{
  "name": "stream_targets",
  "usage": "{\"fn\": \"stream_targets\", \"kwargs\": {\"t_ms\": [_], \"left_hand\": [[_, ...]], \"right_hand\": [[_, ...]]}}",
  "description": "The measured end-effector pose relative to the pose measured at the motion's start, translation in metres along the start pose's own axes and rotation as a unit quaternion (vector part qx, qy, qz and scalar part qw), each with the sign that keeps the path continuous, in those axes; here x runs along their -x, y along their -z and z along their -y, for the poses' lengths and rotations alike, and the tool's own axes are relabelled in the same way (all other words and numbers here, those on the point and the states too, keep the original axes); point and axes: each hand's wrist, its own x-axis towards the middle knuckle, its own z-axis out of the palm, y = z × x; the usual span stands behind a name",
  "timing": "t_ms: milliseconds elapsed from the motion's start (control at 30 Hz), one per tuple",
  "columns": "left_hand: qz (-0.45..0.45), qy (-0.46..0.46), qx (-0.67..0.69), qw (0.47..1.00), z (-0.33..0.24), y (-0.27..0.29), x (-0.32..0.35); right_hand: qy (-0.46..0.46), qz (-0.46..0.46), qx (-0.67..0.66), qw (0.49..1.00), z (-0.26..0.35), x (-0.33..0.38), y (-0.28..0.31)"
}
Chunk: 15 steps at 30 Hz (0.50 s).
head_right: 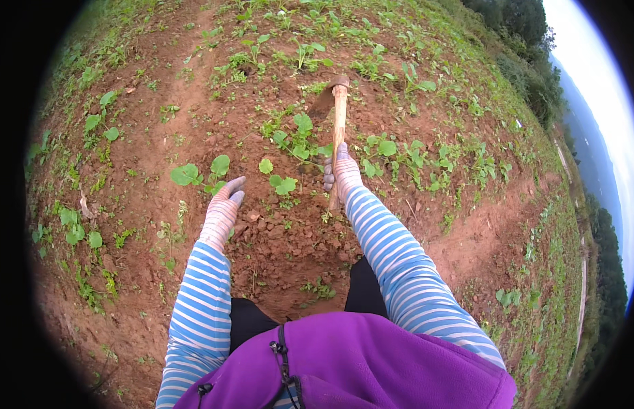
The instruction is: The person uses a hoe to loosen soil and remove weeds around small plants in a garden bed. They repeatedly strike the ground near the plants and pull out weeds by hand, clearing the area around each plant.
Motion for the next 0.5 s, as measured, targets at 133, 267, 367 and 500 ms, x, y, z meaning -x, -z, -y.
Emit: {"fn": "stream_targets", "kwargs": {"t_ms": [133,267,367,500], "left_hand": [[-0.006,-0.006,-0.003,1.0,0.001,0.007,0.005],[-0.009,0.001,-0.001,1.0,0.005,0.012,0.005],[-0.007,0.009,0.012,1.0,0.006,0.015,0.004],[-0.002,0.002,-0.024,1.0,0.005,0.017,0.005]], "right_hand": [[-0.104,-0.014,-0.071,0.992,-0.044,-0.018,-0.019],[-0.09,-0.005,0.019,0.996,-0.049,-0.009,0.019],[-0.062,-0.058,0.192,0.978,-0.029,-0.001,0.047],[-0.03,-0.052,0.258,0.964,-0.001,0.006,0.053]]}}
